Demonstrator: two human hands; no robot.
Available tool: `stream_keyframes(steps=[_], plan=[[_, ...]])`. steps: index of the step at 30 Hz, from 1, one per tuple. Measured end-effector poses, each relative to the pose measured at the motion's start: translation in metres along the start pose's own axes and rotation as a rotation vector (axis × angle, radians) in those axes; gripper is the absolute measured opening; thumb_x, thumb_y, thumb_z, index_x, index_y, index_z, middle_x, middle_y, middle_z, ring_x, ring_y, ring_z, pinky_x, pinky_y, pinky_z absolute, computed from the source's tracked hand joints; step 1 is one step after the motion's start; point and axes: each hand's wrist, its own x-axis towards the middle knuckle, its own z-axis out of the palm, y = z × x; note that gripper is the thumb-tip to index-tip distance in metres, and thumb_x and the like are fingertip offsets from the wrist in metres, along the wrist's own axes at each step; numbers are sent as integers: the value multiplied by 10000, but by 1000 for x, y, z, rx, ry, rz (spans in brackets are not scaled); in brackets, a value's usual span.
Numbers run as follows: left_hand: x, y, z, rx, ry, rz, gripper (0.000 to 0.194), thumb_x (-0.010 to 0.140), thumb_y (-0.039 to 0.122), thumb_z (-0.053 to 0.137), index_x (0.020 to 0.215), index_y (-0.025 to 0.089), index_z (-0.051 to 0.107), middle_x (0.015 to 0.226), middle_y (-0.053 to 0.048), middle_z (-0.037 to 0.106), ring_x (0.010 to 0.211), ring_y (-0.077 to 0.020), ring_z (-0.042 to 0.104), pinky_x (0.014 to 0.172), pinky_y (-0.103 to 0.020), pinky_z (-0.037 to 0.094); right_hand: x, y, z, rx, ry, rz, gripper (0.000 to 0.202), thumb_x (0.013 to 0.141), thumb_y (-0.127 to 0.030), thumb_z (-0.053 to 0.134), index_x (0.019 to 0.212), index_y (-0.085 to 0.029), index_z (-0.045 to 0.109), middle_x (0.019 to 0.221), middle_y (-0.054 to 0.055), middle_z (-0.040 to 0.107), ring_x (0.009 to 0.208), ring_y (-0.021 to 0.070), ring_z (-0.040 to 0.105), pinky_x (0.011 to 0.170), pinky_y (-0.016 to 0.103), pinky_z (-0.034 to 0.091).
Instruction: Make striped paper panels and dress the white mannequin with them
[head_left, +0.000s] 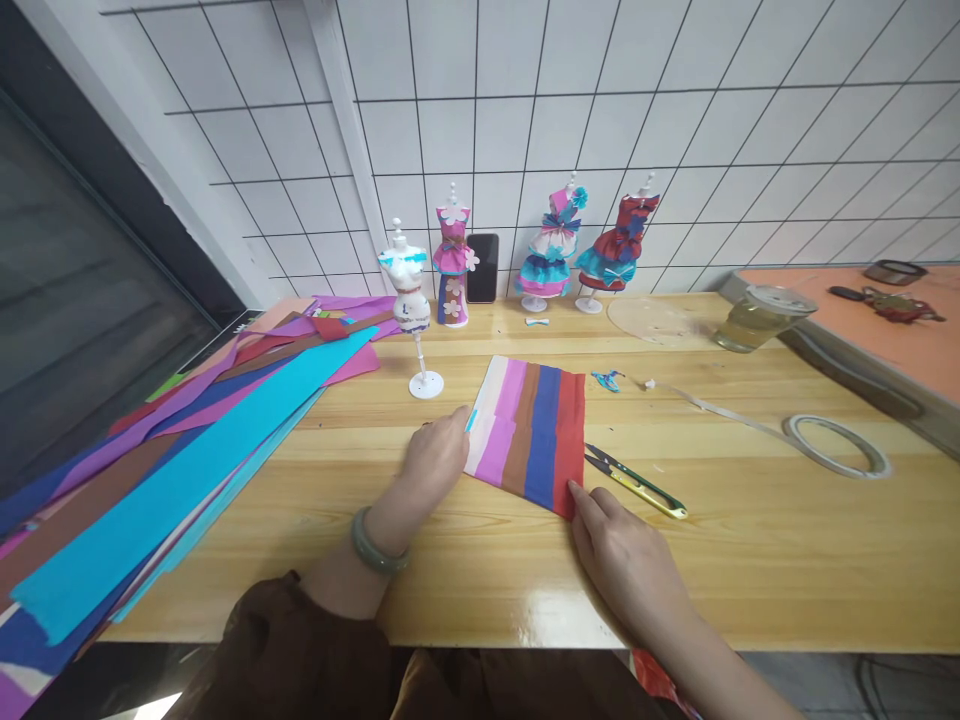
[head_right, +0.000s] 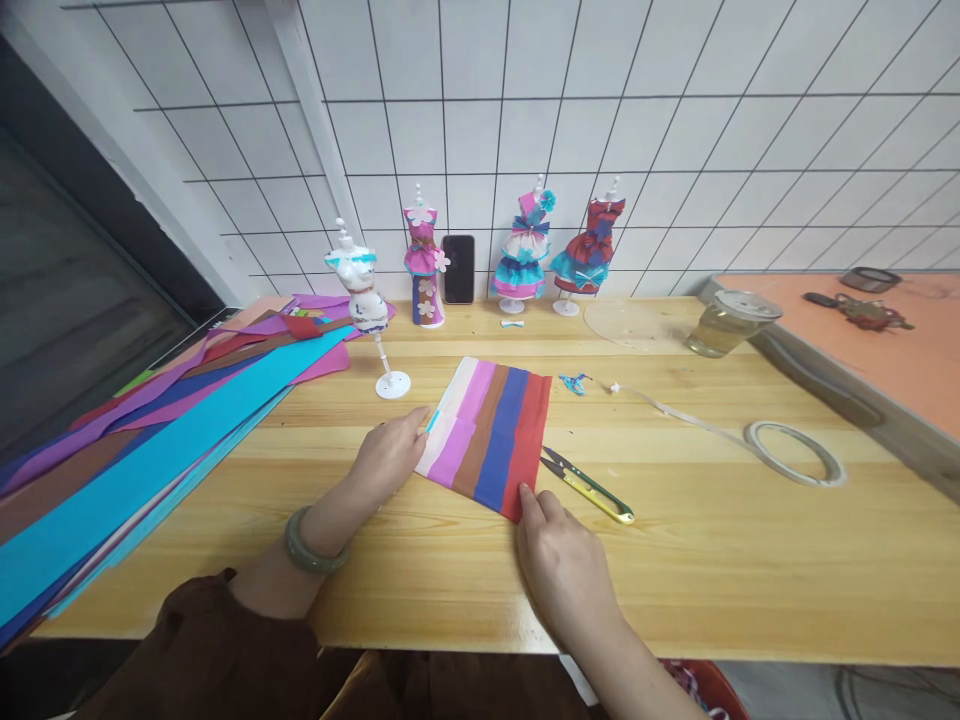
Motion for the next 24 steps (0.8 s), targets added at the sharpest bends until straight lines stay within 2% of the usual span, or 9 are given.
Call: stream_keyframes(steps=[3,6,8,10,12,14,18,21,24], plan=[[0,-2,0,1,33,9,364,823,183,410,1182,221,458,950,-80,645,891,-238,599,709,-321,434,-1,1,-3,28,-30,-23,307,874,-192,383,1143,-148,524,802,44,561,661,167,587,493,258,413],[1,-2,-2,-5,141,76,363,820,187,433,1182,194,463,990,-93,614,973,-235,558,800,-345,430,-2,2,-4,87,-5,-66,344,869,-178,394,1197,-148,495,908,81,555,761,186,575,561,271,454],[1,1,-4,-27,220,193,364,826,177,432,1189,185,464,1043,-93,587,1034,-223,522,873,-355,407,-2,2,-3,128,35,-115,357,862,-162,406,1207,-135,495,990,114,538,854,207,553,630,289,473],[0,5,-3,-68,258,369,354,844,189,419,1195,175,465,1137,-93,549,1119,-211,466,949,-358,368,-1,3,-2,151,69,-168,363,854,-135,409,1203,-123,507,1047,140,518,921,226,525,700,316,478],[-2,11,1,-102,238,541,360,869,233,396,1216,154,451,1243,-98,491,1217,-200,380,1016,-351,313,0,3,-1,156,85,-206,368,848,-108,403,1197,-115,519,1068,155,510,952,238,506,758,349,471],[-5,15,7,-100,169,649,412,890,308,364,1259,131,412,1320,-109,431,1284,-193,292,1052,-339,266,1,3,-1,151,85,-224,368,845,-93,393,1184,-110,535,1079,164,512,954,244,501,791,377,463],[-10,17,23,-32,49,638,554,893,450,285,1329,110,319,1402,-138,314,1333,-212,175,1072,-355,211,3,4,-2,139,89,-249,359,854,-111,386,1169,-128,558,1138,172,515,995,258,493,840,417,446],[-11,15,30,7,13,581,583,884,494,256,1348,143,289,1425,-121,270,1343,-229,119,1076,-394,176,3,6,1,132,118,-298,354,865,-143,386,1173,-121,559,1233,188,480,1143,292,417,908,440,406],[-11,14,31,25,1,566,591,879,517,235,1346,160,298,1435,-106,251,1347,-230,96,1080,-401,156,1,8,6,116,119,-333,372,866,-131,365,1189,-111,548,1268,192,471,1201,293,381,936,441,386]])
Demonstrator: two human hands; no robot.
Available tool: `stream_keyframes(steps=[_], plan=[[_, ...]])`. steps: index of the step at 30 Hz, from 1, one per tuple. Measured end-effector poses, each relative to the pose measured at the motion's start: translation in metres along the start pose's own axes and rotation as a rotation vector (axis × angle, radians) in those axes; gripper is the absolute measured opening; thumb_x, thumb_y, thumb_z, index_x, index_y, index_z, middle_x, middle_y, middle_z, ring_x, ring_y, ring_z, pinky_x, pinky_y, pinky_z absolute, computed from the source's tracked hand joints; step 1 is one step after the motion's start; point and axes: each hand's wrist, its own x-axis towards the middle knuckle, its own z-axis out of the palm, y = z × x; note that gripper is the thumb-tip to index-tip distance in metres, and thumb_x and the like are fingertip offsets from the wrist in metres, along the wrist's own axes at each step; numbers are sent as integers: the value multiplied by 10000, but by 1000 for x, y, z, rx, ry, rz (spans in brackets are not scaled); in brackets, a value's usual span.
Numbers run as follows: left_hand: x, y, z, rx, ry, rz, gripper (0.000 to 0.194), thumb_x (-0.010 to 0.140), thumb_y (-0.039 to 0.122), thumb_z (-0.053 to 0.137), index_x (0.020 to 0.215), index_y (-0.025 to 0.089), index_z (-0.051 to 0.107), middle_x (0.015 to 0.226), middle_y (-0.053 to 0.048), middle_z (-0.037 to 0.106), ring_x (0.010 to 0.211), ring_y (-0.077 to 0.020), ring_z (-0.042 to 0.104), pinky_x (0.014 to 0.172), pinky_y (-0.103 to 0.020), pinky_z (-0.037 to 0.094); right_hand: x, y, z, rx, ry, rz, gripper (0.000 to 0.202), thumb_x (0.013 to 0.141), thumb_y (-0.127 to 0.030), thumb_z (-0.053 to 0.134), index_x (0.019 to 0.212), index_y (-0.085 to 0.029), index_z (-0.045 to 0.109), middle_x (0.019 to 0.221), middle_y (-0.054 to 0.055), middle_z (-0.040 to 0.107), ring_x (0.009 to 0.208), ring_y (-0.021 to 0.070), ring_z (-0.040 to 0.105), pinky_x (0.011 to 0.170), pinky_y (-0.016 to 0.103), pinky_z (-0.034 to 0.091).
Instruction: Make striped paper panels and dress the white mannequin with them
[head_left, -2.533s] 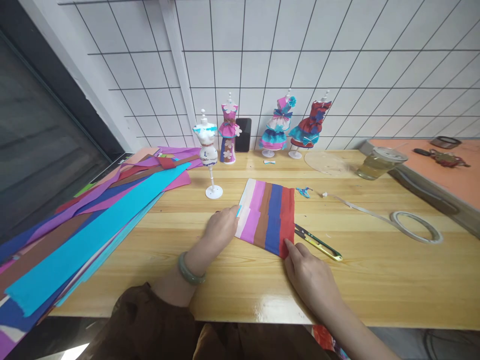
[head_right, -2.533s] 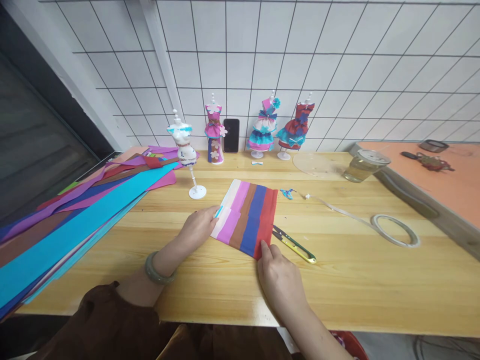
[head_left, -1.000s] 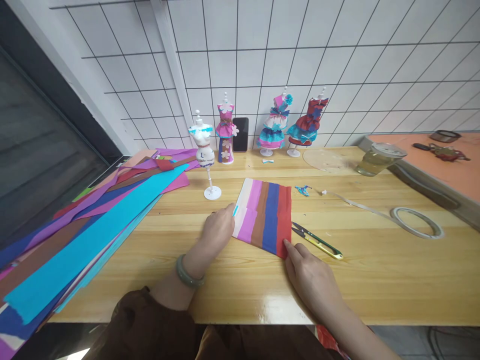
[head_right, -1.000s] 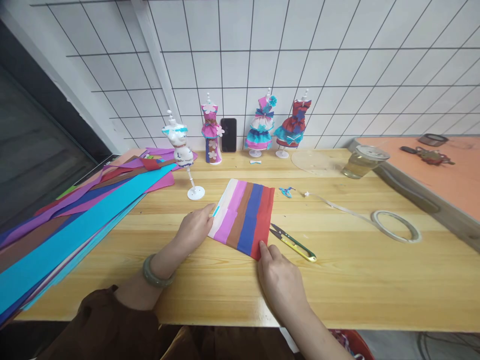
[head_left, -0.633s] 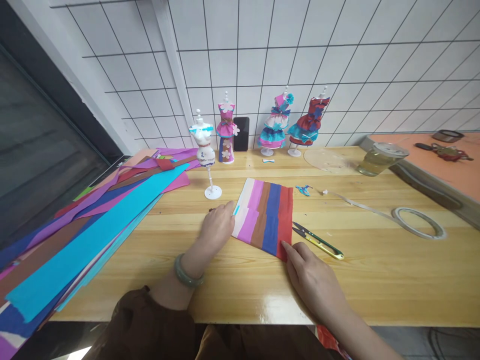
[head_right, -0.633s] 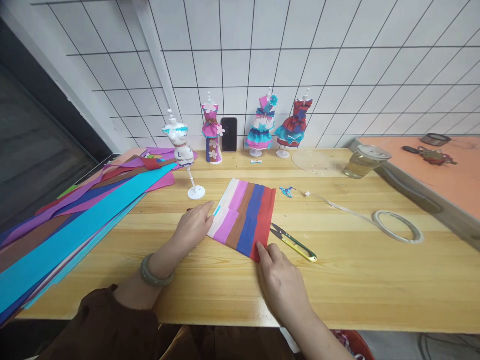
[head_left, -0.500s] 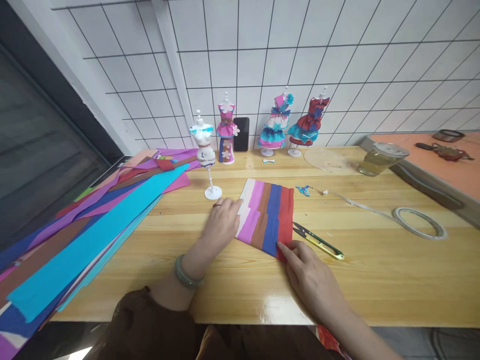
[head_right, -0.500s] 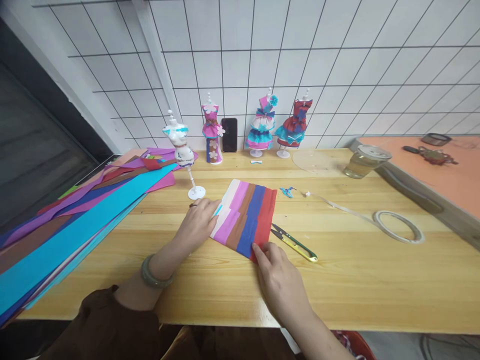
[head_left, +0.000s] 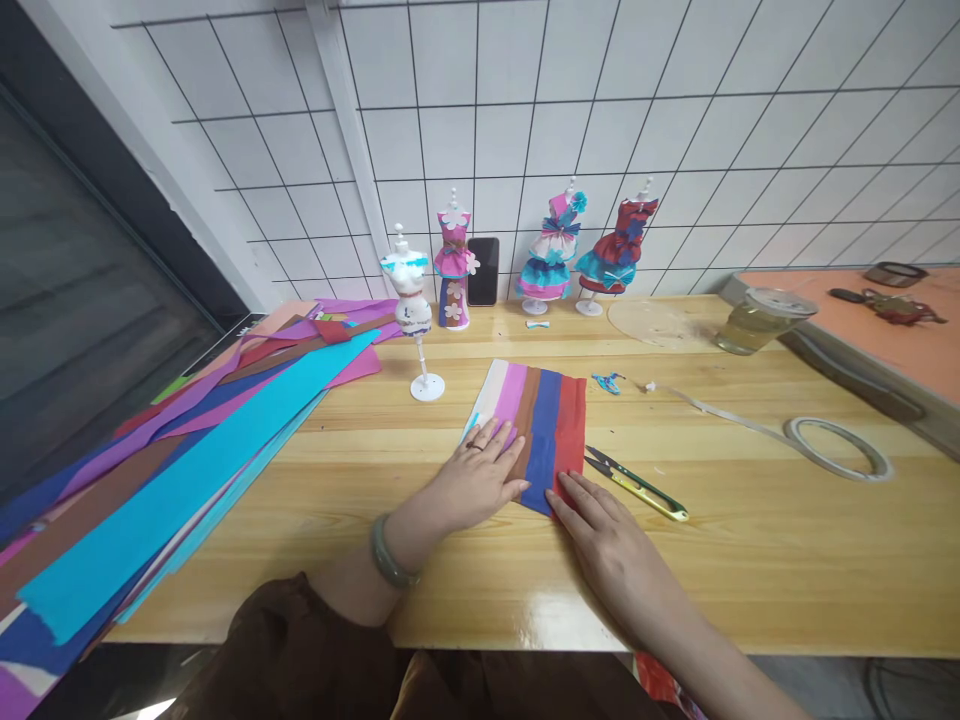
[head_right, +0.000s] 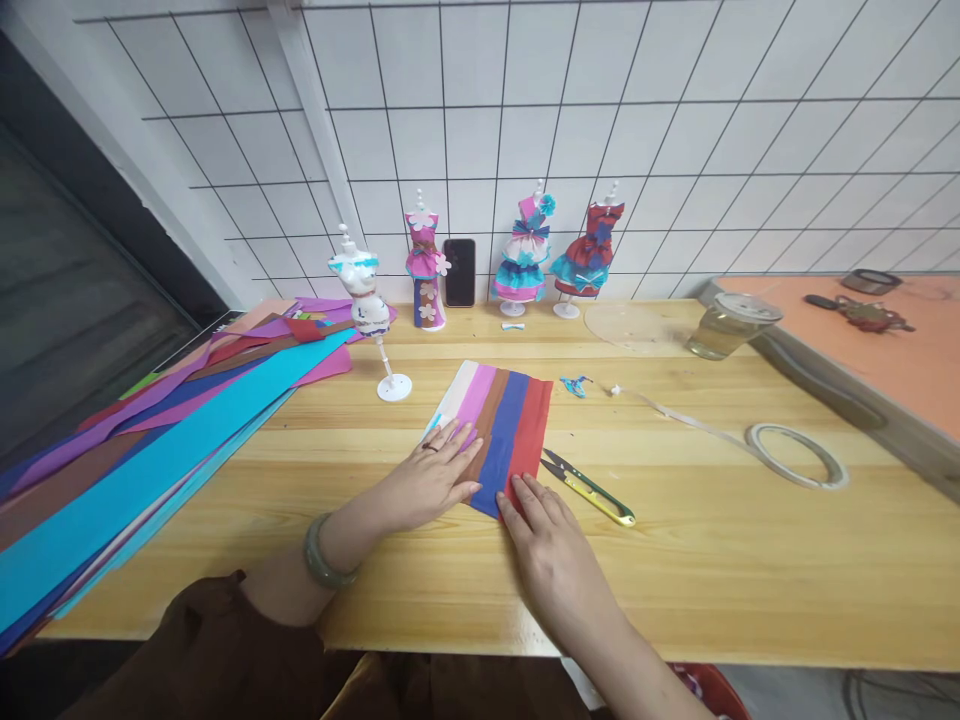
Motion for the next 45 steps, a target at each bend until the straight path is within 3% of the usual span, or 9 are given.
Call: stream_keyframes(steps=[8,18,21,25,28,32,36,41,45], plan=[[-1,2,-3,46,23,17,585,882,510,229,1338,153,312,1432,-108,261,1347,-223,97,1080,-403,144,5,2,-1,11,-5,1,388,872,-144,351,1222,-145,519,1285,152,483,1210,252,404,981,452,346],[3,-1,-12,-106,110,29,467,908,358,276,1313,140,353,1370,-110,378,1305,-201,255,1062,-366,231,6,-10,-5,61,-132,-35,524,884,-441,366,1334,-174,369,1403,135,313,1310,283,212,1010,522,277],[7,-14,-23,-233,248,-111,400,900,215,268,1263,143,419,1258,-96,508,1189,-167,427,1001,-316,326,3,-9,-3,56,-142,-38,554,879,-469,359,1343,-168,350,1409,139,300,1315,286,193,1014,529,261],[5,-37,-34,-332,316,-520,331,846,216,374,1121,161,550,1011,-83,645,931,-179,581,817,-287,432,4,-10,-4,44,-124,-46,569,872,-484,362,1323,-137,384,1394,163,322,1308,302,210,1011,545,245],[0,-50,-37,-369,246,-656,263,801,268,446,983,176,612,859,-56,668,781,-173,593,675,-256,423,11,-12,-10,32,-75,-37,548,873,-477,367,1283,-121,440,1367,178,365,1293,313,249,1012,569,210],[-6,-56,-39,-422,154,-629,240,765,350,476,713,164,619,676,-20,620,613,-137,527,537,-229,337,27,-18,-15,44,-42,-56,533,882,-457,355,1292,-124,428,1380,167,349,1295,299,251,1023,557,200],[-12,-59,-45,-562,4,-571,388,736,473,481,543,142,548,469,23,460,443,-83,361,444,-227,229,35,-22,-7,117,-84,-131,597,883,-463,348,1378,-141,261,1415,137,288,1315,258,207,1033,501,242],[-17,-62,-51,-775,-252,-531,441,638,563,559,502,145,521,442,24,464,411,-72,347,432,-227,246,33,-22,1,142,-148,-138,628,888,-473,324,1406,-162,150,1424,129,262,1321,245,188,1034,482,252],[-17,-61,-52,-897,-332,-534,422,586,557,613,538,153,505,457,27,485,393,-64,345,410,-222,246,33,-21,0,138,-159,-136,630,887,-484,320,1406,-172,149,1429,123,250,1322,246,181,1035,483,248]])
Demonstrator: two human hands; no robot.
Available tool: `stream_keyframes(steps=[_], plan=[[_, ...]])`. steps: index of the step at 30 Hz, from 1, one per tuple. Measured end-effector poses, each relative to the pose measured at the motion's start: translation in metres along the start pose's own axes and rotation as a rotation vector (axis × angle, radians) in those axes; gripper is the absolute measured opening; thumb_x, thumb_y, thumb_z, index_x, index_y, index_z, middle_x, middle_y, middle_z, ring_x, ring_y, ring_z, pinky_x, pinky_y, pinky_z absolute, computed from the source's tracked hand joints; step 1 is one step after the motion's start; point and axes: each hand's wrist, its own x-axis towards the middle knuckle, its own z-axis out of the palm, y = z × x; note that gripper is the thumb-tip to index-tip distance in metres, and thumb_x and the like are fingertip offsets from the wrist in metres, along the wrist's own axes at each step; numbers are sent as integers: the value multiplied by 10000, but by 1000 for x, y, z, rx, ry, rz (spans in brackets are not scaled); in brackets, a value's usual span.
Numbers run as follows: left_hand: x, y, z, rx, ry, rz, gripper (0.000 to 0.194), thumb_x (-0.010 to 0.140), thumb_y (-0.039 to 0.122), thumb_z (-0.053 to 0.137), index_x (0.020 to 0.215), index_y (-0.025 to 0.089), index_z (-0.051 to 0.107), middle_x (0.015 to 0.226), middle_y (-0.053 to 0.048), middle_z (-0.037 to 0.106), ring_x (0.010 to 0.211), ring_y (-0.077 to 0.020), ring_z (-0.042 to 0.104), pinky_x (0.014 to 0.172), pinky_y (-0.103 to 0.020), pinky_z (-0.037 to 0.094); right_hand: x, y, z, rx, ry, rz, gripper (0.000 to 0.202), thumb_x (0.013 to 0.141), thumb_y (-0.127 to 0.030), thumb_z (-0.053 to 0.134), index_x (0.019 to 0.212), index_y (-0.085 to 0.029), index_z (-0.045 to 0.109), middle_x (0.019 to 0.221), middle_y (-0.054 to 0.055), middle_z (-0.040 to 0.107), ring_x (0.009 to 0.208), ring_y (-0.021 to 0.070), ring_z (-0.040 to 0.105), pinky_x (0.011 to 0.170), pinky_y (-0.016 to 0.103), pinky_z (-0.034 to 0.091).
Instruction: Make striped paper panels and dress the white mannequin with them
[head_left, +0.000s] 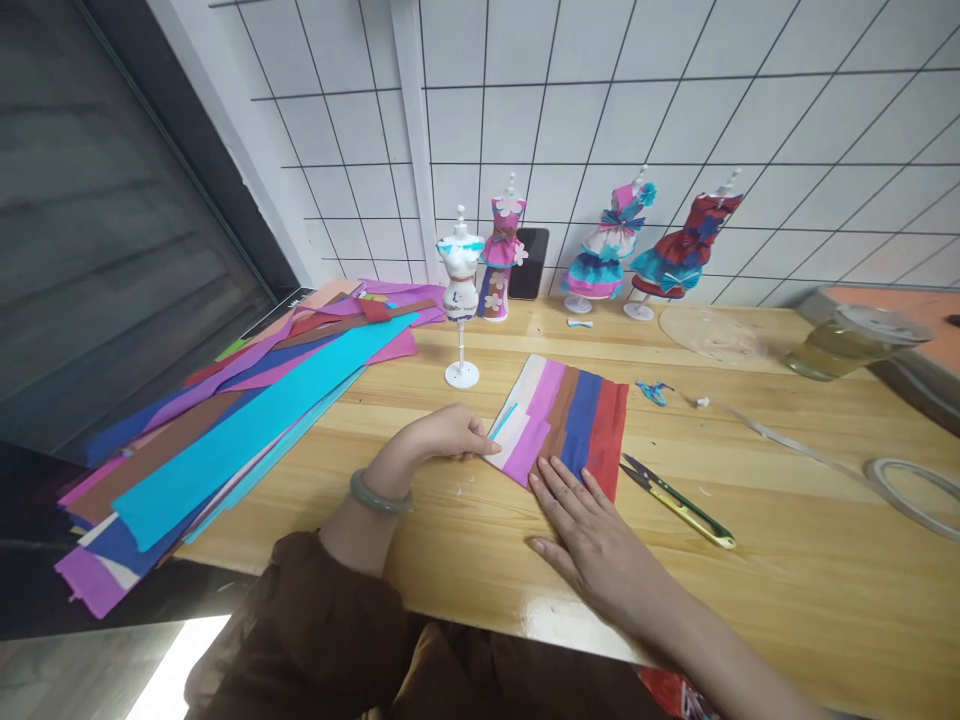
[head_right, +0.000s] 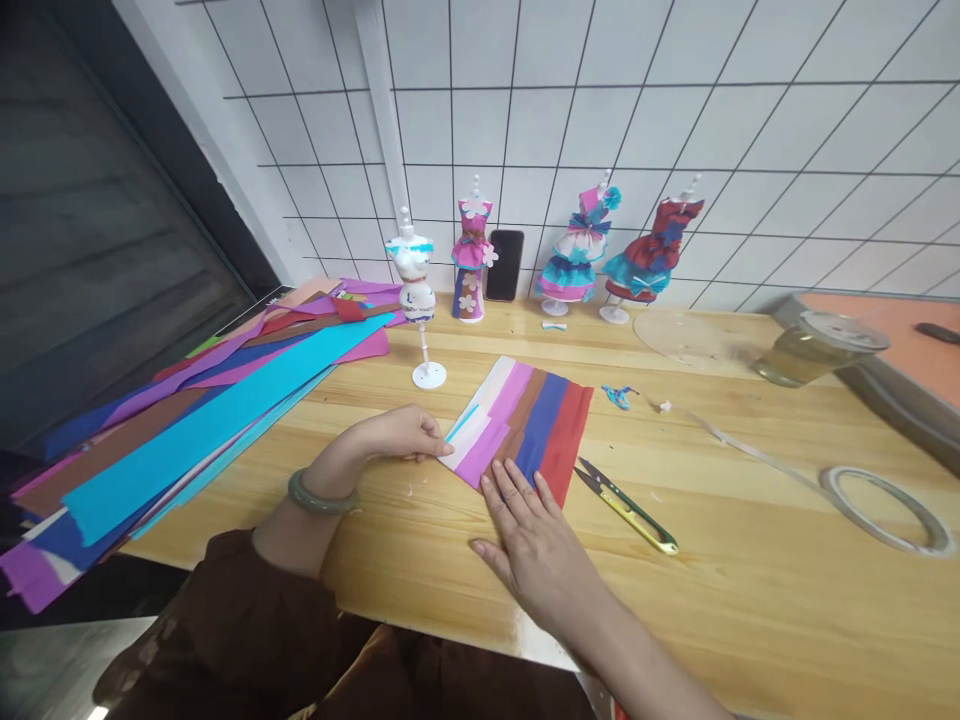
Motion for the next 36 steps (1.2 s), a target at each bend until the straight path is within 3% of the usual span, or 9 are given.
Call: stream_keyframes(steps=[5,18,32,36], plan=[[2,-3,1,-65,-61,-22,384,599,504,628,549,158,467,455,29,488,379,-60,360,388,-210,244,0,-1,0,7,12,6,631,883,-481,336,1404,-173,159,1426,125,258,1321,248,187,1033,486,252],[1,3,-2,19,-41,-176,345,603,432,664,488,144,513,366,23,450,346,-65,371,357,-208,234,0,-1,0,8,5,11,631,883,-481,332,1404,-171,157,1426,120,257,1320,245,192,1037,485,248],[4,-1,2,54,-6,-145,306,589,373,676,475,143,511,416,9,520,353,-64,401,369,-207,283,3,-1,-5,14,-12,-9,621,884,-474,331,1400,-168,171,1414,125,289,1317,248,204,1031,494,255],[4,0,2,23,15,-104,344,610,425,652,474,143,509,419,4,516,346,-67,397,364,-212,279,3,-1,-5,-1,-17,-12,610,888,-472,320,1396,-160,191,1413,128,288,1315,254,206,1026,507,259]])
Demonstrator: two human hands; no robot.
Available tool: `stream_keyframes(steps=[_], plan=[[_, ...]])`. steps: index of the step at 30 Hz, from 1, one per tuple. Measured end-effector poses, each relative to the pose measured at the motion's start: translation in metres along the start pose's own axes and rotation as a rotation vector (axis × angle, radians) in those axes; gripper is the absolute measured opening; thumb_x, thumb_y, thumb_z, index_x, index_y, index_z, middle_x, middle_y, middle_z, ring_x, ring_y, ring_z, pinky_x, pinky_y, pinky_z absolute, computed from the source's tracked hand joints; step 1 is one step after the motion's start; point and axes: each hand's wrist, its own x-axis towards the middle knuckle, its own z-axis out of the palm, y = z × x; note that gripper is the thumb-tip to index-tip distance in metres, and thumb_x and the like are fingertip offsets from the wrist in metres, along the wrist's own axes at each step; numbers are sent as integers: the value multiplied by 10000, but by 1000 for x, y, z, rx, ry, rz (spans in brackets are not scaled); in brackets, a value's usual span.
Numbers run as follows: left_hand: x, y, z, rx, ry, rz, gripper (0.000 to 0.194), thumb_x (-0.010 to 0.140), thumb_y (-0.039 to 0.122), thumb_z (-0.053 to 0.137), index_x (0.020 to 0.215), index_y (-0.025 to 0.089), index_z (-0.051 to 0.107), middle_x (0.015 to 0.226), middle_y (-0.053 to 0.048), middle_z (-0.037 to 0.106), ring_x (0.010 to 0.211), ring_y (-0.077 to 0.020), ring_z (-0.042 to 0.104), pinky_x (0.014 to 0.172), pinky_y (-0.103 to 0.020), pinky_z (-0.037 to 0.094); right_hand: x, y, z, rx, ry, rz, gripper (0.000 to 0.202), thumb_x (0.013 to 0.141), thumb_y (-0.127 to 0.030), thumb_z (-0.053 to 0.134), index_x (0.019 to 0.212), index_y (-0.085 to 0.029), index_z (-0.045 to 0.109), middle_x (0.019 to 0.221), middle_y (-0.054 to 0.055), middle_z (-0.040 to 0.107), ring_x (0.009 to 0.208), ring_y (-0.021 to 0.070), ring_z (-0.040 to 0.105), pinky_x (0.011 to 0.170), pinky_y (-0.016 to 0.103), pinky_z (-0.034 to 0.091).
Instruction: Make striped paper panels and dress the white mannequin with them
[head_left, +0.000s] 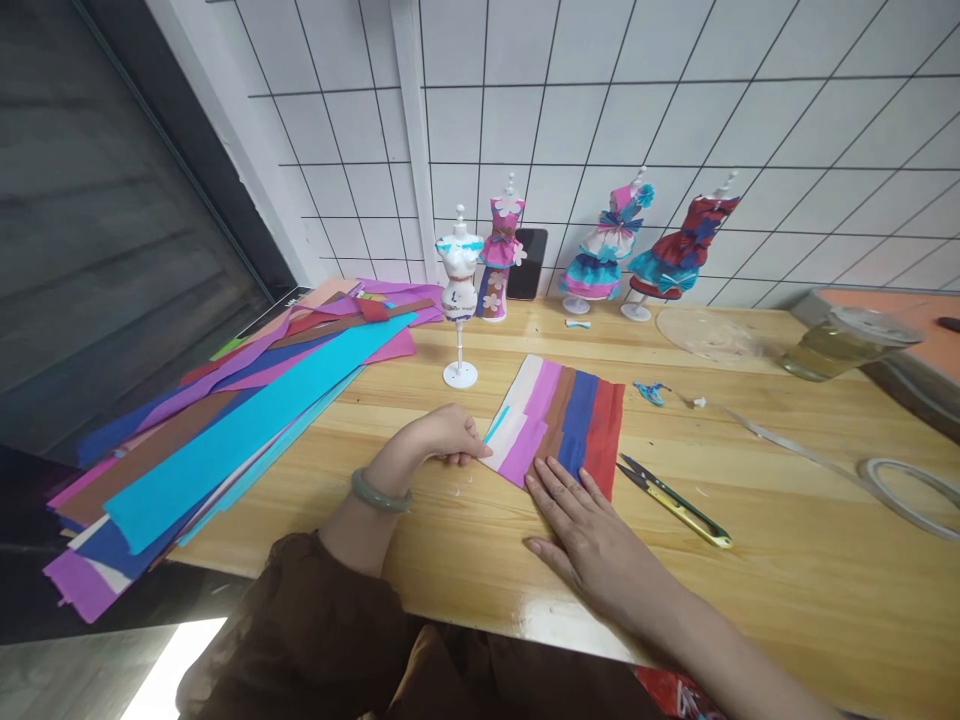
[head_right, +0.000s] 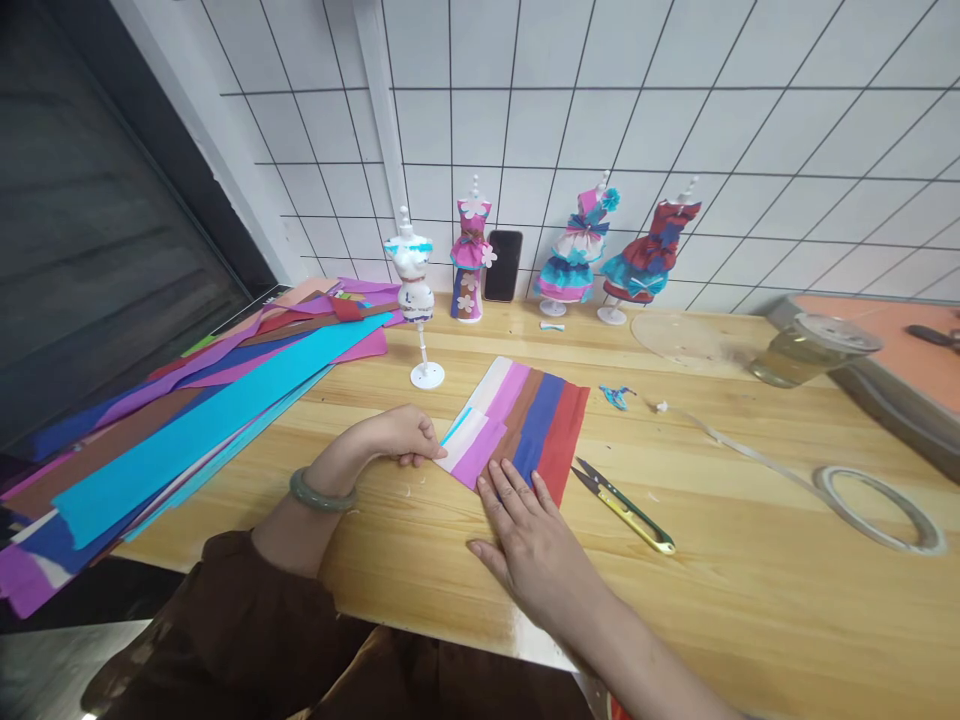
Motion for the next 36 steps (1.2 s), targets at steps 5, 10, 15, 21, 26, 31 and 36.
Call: stream_keyframes(steps=[5,10,15,21,26,31,36], plan=[[13,-5,10,-22,161,58,425,660,530,564,477,155,482,381,15,465,340,-78,397,364,-215,276,1,-1,0,-11,-19,-2,605,889,-476,311,1389,-148,221,1413,127,290,1316,261,202,1032,520,237],[25,-14,18,45,249,111,353,666,463,561,508,150,523,400,14,481,347,-77,388,373,-216,251,2,-1,-5,-20,-28,-1,592,890,-473,311,1381,-149,253,1414,135,286,1319,270,186,1026,518,248],[25,-18,15,67,232,88,335,676,437,533,510,146,534,420,0,509,330,-76,383,358,-215,243,2,1,-5,-12,-16,21,576,884,-465,342,1373,-168,283,1424,140,265,1320,277,179,1020,511,266],[23,-15,13,104,220,28,309,673,401,530,498,146,540,401,-4,504,334,-81,394,368,-214,273,0,2,1,13,-39,45,571,879,-486,338,1359,-177,320,1417,139,280,1317,294,182,1012,520,276],[21,-10,13,137,232,-15,306,660,399,535,490,145,546,417,-11,521,337,-84,411,369,-215,275,-4,3,-1,20,-21,41,555,876,-484,351,1363,-221,309,1424,107,276,1317,290,183,1020,520,263],[15,-3,13,110,232,-35,308,652,383,541,456,147,520,417,-19,525,330,-87,406,364,-219,274,-13,5,-1,3,-26,26,564,877,-482,354,1375,-228,277,1430,97,264,1322,283,167,1023,505,275],[15,-4,12,108,229,-8,316,653,373,550,431,150,510,345,4,457,308,-81,378,352,-212,264,-29,6,2,-52,-10,45,582,865,-494,372,1359,-192,323,1418,126,284,1315,308,178,997,514,311]])
